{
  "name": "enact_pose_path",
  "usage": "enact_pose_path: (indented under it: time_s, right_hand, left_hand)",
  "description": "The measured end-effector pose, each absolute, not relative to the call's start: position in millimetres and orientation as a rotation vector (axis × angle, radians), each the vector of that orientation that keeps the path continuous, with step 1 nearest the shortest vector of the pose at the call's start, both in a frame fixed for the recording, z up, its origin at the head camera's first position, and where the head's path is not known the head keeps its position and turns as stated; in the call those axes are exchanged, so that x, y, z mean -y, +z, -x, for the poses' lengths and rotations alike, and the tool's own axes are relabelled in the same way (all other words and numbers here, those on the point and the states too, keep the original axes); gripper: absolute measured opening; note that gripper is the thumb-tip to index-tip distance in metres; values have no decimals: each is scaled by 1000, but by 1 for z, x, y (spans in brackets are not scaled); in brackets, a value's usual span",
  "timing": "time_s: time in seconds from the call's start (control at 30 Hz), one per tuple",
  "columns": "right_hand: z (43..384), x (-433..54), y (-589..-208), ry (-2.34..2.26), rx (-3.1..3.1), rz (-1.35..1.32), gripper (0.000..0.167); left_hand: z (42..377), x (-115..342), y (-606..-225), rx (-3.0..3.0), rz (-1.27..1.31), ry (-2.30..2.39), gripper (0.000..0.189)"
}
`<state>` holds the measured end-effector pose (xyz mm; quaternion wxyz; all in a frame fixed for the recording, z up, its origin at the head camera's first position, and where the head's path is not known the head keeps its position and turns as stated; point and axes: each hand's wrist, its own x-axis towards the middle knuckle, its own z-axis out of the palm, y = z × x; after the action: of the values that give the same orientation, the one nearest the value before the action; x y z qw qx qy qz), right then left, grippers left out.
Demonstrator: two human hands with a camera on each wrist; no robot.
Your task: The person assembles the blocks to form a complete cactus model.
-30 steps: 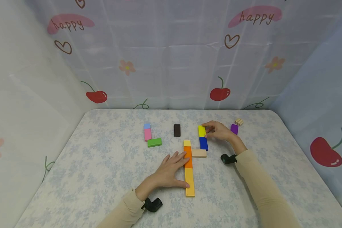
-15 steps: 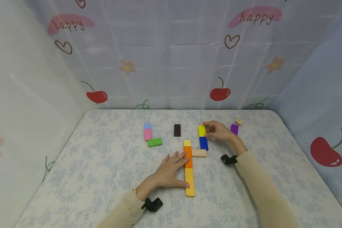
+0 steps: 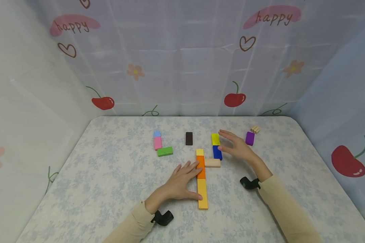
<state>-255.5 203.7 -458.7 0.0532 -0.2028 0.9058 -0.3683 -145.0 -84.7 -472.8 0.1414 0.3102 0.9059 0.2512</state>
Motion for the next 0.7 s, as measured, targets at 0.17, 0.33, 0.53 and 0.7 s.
enact_pose_path:
  time_s: [0.17,0.33,0.53,0.7]
  right_hand:
    - [242,-203,-463,-1069,-2749,638,74]
    - [234,-204,-470,-1012,-2745,709,77]
    - [231,-203,-476,-962,-2773,792,74]
    - [230,-200,-480,-953,-2781,841,69]
  left_hand:
    - [145,84,-473,-2624,-890,712,95]
    - [145,84,-473,-2632,-889,705,95]
    - [145,84,-472,-2627,-888,703,95]
    - [145,84,-473,-2630,-898,697,95]
